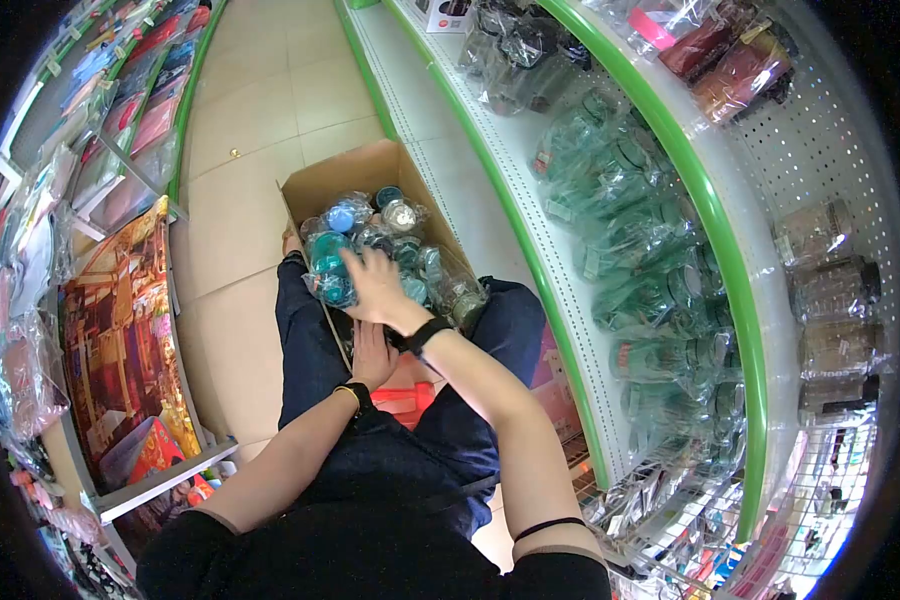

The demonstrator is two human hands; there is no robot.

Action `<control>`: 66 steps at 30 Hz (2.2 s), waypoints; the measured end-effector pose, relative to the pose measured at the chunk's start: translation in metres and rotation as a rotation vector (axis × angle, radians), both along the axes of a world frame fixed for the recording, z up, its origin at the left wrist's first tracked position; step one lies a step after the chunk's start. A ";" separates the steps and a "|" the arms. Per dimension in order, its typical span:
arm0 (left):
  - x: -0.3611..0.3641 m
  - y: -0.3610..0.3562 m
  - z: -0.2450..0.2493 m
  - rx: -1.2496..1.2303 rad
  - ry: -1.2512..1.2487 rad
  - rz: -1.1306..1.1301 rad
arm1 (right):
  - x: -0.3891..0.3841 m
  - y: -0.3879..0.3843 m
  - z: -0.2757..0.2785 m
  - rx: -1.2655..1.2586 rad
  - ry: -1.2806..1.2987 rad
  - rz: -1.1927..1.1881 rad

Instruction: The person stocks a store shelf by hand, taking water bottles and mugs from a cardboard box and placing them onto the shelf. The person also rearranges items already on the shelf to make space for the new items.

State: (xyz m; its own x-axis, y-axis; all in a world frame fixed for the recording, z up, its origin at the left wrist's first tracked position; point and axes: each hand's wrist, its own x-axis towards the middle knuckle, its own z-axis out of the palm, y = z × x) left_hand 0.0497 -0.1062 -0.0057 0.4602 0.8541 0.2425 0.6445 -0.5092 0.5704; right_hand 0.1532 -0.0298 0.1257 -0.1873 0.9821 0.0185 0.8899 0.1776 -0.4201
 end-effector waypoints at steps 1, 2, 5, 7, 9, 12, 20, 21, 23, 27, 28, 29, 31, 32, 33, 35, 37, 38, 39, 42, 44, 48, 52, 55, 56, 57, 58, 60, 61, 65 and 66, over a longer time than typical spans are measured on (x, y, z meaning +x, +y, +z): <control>0.000 -0.001 -0.004 0.003 0.000 -0.001 | -0.013 0.004 0.006 0.051 -0.060 0.086; 0.000 -0.001 -0.006 -0.065 0.031 -0.026 | -0.026 0.008 0.001 0.072 -0.109 0.154; -0.003 0.001 0.013 -0.266 -0.065 -0.046 | -0.055 0.010 -0.020 0.085 -0.322 0.078; -0.004 0.002 0.011 -0.243 -0.154 -0.022 | -0.057 0.020 -0.033 0.081 -0.302 0.035; -0.002 0.001 0.018 -0.219 -0.127 -0.001 | -0.050 0.025 -0.040 0.062 -0.286 -0.011; -0.008 0.004 0.030 -0.230 -0.123 -0.036 | -0.026 0.023 -0.030 0.075 0.080 -0.034; -0.007 0.003 0.016 -0.041 -0.102 -0.112 | 0.046 -0.042 0.141 0.448 0.496 -0.127; -0.008 0.004 0.011 -0.023 -0.117 -0.114 | 0.059 -0.060 0.178 0.475 0.538 -0.094; -0.008 0.004 0.010 -0.028 -0.127 -0.143 | 0.084 -0.096 0.232 0.574 0.515 -0.197; -0.008 0.003 0.007 -0.014 -0.112 -0.133 | 0.123 -0.159 0.352 0.981 0.165 -0.284; -0.008 0.004 0.004 0.005 -0.112 -0.127 | 0.128 -0.172 0.382 0.997 0.088 -0.306; -0.009 0.005 0.002 0.026 -0.111 -0.119 | 0.134 -0.184 0.409 1.012 0.012 -0.329; -0.009 0.006 0.000 0.031 -0.103 -0.128 | 0.152 -0.202 0.445 0.905 0.113 -0.543; -0.008 0.006 0.000 0.052 -0.107 -0.125 | 0.173 -0.204 0.457 0.924 -0.083 -0.622; -0.008 0.004 0.001 0.071 -0.110 -0.120 | 0.194 -0.204 0.466 0.934 -0.280 -0.694; -0.009 0.001 0.009 0.047 -0.087 -0.112 | 0.223 -0.199 0.475 0.821 -0.394 -0.842; -0.008 0.003 0.012 0.034 -0.071 -0.094 | 0.264 -0.188 0.472 0.799 -0.521 -0.910; -0.009 0.003 0.009 0.039 -0.074 -0.108 | 0.283 -0.183 0.470 0.757 -0.525 -0.960; -0.009 0.003 0.006 0.043 -0.080 -0.121 | 0.300 -0.176 0.465 0.715 -0.530 -1.007; -0.009 0.002 0.009 0.031 -0.084 -0.107 | 0.347 -0.156 0.456 0.731 -0.474 -1.134; -0.009 0.003 0.007 0.039 -0.087 -0.118 | 0.362 -0.145 0.459 0.729 -0.409 -1.220; -0.009 0.001 0.008 0.043 -0.070 -0.110 | 0.390 -0.129 0.447 0.807 -0.397 -1.331; -0.009 0.006 -0.008 0.051 -0.058 -0.133 | 0.410 -0.114 0.419 0.949 -0.866 -1.305; -0.009 0.004 -0.003 0.053 -0.077 -0.129 | 0.418 -0.100 0.397 1.078 -0.916 -1.309; -0.009 0.004 -0.001 0.047 -0.080 -0.126 | 0.420 -0.096 0.393 1.065 -0.869 -1.299; -0.008 0.003 0.000 0.041 -0.081 -0.122 | 0.418 -0.094 0.391 1.062 -0.863 -1.300; -0.009 0.003 0.000 0.041 -0.070 -0.121 | 0.416 -0.093 0.389 1.003 -0.804 -1.256; -0.009 0.003 -0.001 0.063 -0.057 -0.117 | 0.409 -0.092 0.384 0.934 -0.739 -1.221; -0.010 0.004 -0.002 0.061 -0.048 -0.124 | 0.403 -0.089 0.382 0.847 -0.801 -1.262; -0.008 0.005 -0.006 0.114 -0.083 -0.130 | 0.363 -0.087 0.379 0.774 -1.042 -1.278; -0.008 0.004 -0.006 0.124 -0.077 -0.124 | 0.367 -0.083 0.378 0.764 -1.048 -1.281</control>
State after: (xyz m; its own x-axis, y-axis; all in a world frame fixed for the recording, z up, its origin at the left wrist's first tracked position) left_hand 0.0413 -0.1019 -0.0116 0.5363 0.7533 0.3807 0.5291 -0.6515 0.5438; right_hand 0.5203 -0.1130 0.5038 0.3613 0.3461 0.8658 0.4292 -0.8861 0.1750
